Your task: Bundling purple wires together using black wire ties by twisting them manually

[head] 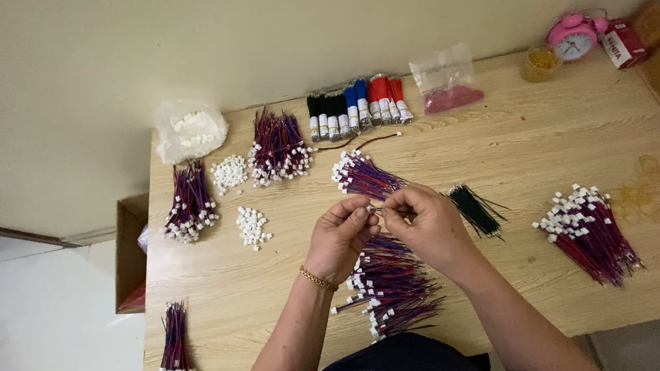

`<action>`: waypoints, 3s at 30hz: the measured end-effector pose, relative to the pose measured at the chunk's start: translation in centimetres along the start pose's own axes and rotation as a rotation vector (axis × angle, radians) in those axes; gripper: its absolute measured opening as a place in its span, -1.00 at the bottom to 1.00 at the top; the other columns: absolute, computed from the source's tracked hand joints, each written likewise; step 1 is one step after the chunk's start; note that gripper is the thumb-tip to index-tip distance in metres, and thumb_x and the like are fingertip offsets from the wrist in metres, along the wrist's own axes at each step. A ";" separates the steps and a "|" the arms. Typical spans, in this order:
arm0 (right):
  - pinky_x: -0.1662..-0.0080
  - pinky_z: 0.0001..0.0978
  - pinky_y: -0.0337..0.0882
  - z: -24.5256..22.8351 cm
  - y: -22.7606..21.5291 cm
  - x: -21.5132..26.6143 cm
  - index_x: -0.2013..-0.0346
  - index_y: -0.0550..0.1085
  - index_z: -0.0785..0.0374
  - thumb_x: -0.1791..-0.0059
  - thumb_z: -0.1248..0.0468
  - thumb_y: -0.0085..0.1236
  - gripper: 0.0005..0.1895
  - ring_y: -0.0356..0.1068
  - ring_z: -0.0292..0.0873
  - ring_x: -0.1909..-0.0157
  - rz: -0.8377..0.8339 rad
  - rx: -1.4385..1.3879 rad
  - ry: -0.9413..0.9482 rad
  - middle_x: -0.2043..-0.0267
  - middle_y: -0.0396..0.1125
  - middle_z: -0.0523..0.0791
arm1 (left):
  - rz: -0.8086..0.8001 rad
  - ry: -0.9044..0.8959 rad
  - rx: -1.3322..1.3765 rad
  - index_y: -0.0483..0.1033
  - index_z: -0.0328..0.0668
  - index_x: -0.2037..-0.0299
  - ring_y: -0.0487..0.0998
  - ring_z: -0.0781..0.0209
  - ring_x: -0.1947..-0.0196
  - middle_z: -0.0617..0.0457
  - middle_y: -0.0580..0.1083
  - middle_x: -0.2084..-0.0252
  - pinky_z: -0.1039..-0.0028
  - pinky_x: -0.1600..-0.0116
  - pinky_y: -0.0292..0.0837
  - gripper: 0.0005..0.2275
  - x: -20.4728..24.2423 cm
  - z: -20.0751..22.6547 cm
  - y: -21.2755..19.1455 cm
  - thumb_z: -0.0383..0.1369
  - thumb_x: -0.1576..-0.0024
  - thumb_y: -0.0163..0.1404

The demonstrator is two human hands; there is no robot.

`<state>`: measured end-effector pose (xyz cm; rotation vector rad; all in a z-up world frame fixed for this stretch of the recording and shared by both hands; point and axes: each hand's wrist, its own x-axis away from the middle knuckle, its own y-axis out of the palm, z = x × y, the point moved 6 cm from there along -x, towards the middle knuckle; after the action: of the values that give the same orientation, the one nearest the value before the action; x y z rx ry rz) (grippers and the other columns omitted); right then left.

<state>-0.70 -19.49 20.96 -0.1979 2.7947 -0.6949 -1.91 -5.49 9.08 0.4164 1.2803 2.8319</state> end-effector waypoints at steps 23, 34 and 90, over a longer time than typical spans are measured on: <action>0.36 -0.30 0.38 -0.4 -0.1 -0.1 0.51 0.52 0.14 0.18 0.27 0.23 -0.95 0.40 -0.08 0.45 0.007 0.168 -0.009 0.58 0.32 -0.08 | 0.024 0.030 -0.128 0.51 -0.40 0.14 0.61 0.17 0.30 -0.09 0.52 0.29 0.45 0.15 0.64 -0.87 -0.4 -0.3 -0.1 -0.56 -0.13 0.02; 0.07 -0.04 0.40 5.5 3.2 0.7 0.31 0.54 0.21 0.08 0.17 0.11 -0.81 0.44 0.15 0.13 -0.203 0.215 0.218 0.32 0.46 0.04 | 0.129 -0.010 -0.428 0.52 -0.40 0.16 0.57 0.17 0.29 -0.10 0.52 0.26 0.39 0.16 0.59 -0.87 -1.6 -3.4 -4.8 -0.54 -0.11 0.06; 0.14 -0.23 0.32 8.9 -2.2 3.4 0.00 0.48 -0.15 0.01 -0.03 -0.23 -0.60 0.44 -0.16 0.12 -0.401 0.429 0.464 0.01 0.38 -0.31 | -0.155 0.179 -1.109 0.16 -0.21 -0.26 0.28 0.00 -0.26 -0.15 0.26 -0.29 0.17 -0.27 0.22 -0.46 -0.1 0.9 8.8 -0.03 -0.16 -0.28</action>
<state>-1.32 -26.02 13.71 -0.5856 2.9527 -1.5929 -0.66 -10.76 16.12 0.0117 -0.3539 2.9118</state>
